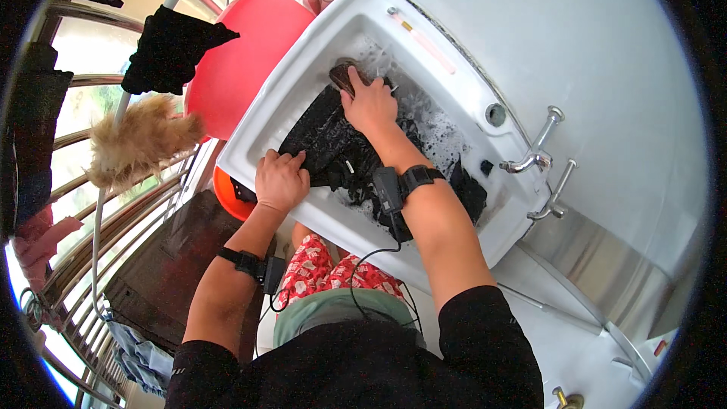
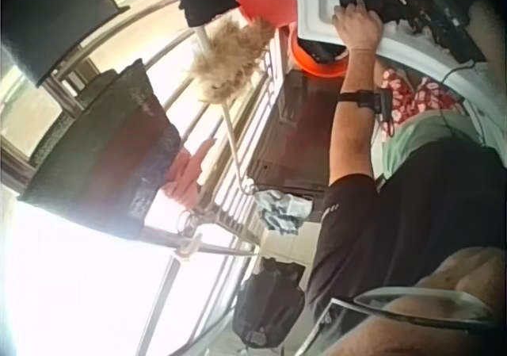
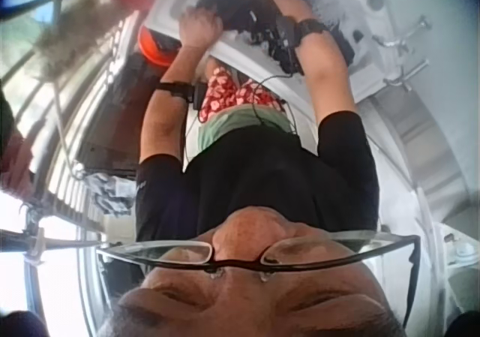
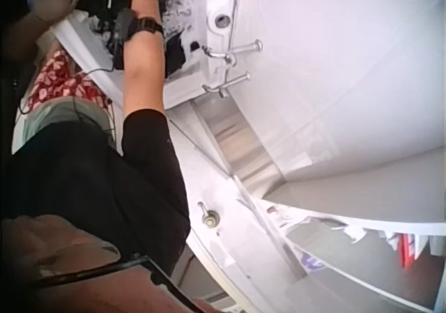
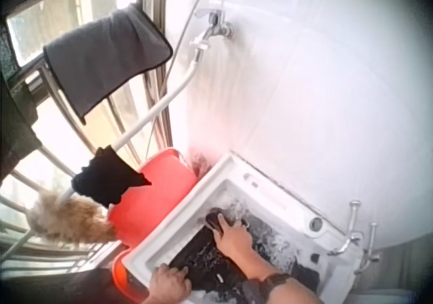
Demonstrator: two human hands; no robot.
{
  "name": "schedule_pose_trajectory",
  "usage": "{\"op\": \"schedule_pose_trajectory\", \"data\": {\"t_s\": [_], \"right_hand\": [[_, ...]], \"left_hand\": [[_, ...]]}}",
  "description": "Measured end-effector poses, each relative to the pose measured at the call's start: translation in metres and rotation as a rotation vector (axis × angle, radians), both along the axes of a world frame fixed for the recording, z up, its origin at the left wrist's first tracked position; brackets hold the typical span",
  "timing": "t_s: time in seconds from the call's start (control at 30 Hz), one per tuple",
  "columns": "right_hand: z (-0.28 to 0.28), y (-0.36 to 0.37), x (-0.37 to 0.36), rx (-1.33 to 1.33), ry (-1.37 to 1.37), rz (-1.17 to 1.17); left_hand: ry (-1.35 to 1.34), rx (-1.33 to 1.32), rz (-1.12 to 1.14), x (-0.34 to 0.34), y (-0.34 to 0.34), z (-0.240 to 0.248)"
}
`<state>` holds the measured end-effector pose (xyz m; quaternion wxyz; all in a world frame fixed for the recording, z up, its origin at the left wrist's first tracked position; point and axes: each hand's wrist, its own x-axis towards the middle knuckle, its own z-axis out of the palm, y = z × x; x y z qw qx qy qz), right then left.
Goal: Scrub a piece of black clothing in a soapy sink using a brush.
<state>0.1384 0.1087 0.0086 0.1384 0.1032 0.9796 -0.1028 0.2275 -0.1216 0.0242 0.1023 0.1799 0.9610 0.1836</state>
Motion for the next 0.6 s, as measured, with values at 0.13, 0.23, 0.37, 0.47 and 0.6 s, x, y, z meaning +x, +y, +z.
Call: {"op": "schedule_pose_trajectory", "data": {"t_s": [0.13,0.23,0.37,0.47,0.6], "right_hand": [[0.026,-0.05,0.027,-0.178,0.054,0.04],[0.041,-0.063,0.056,-0.281,-0.052,0.235],[0.002,-0.029,0.021,-0.101,-0.026,0.057],[-0.007,-0.007,-0.011,-0.02,-0.048,-0.015],[-0.006,0.021,-0.003,0.017,0.034,-0.152]], "left_hand": [[0.074,-0.005,0.05,0.008,-0.015,-0.008],[0.064,-0.001,0.031,0.004,-0.01,-0.003],[0.016,-0.019,0.006,0.002,-0.007,0.002],[0.021,0.005,0.004,0.003,-0.005,-0.002],[0.04,0.036,0.011,0.005,-0.004,-0.003]]}}
